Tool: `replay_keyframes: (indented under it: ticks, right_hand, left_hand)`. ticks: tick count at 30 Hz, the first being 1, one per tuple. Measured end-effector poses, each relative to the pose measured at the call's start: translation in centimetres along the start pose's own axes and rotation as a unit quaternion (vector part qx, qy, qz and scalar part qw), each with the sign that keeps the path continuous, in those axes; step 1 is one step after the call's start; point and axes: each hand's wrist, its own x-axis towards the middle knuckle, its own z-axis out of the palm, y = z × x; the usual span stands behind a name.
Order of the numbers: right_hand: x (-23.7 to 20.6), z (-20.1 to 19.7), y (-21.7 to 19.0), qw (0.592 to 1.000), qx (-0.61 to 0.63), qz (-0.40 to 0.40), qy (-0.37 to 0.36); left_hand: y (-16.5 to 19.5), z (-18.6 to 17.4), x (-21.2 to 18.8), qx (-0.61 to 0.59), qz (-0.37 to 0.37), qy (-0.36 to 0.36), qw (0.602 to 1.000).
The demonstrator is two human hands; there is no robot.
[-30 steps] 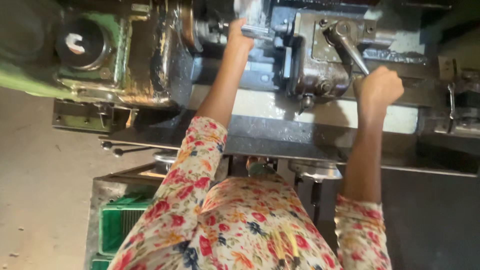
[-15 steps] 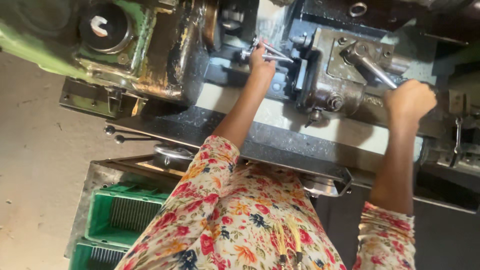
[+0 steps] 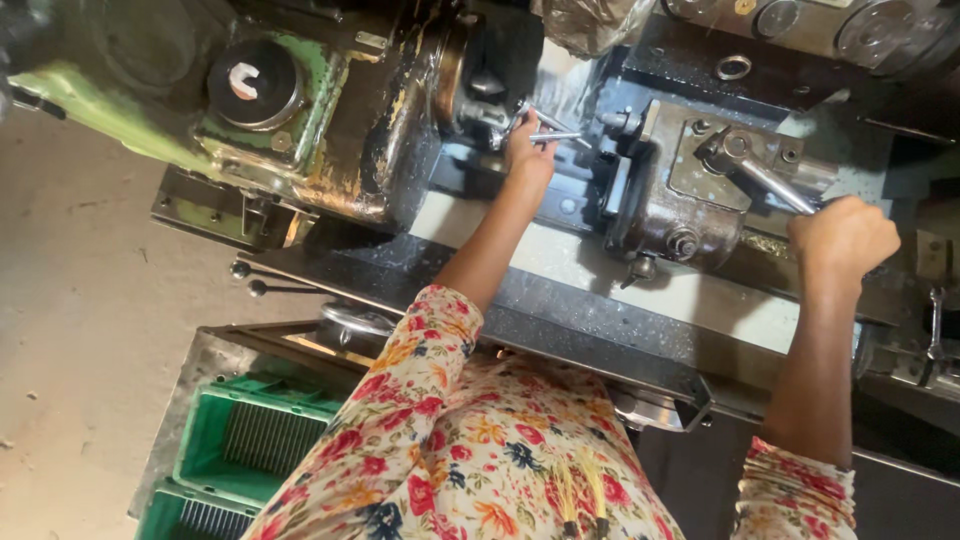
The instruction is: The person repeatedly picks small metal rods from a green crate, places them into a press machine, and operates the lever to process them. After each cycle, the person removes the processed rod and returns it to the crate.
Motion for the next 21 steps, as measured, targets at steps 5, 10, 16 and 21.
replay_keyframes:
  ticks: [5, 10, 16, 21]
  right_hand:
    - [-0.1, 0.4, 0.0, 1.0, 0.014, -0.011, 0.017]
    - [-0.1, 0.2, 0.1, 0.999, 0.03, -0.016, 0.016]
    - [-0.2, 0.3, 0.4, 0.998, 0.043, -0.025, 0.025]
    - [-0.6, 0.0, 0.6, 0.999, 0.023, -0.027, 0.038]
  left_hand:
    - [0.6, -0.3, 0.2, -0.006, 0.01, -0.009, 1.0]
    - [0.7, 0.2, 0.1, 0.01, 0.017, -0.005, 1.0]
    - [0.1, 1.1, 0.2, -0.014, 0.036, 0.04, 0.998]
    - [1.6, 1.2, 0.8, 0.006, 0.058, 0.046, 0.997]
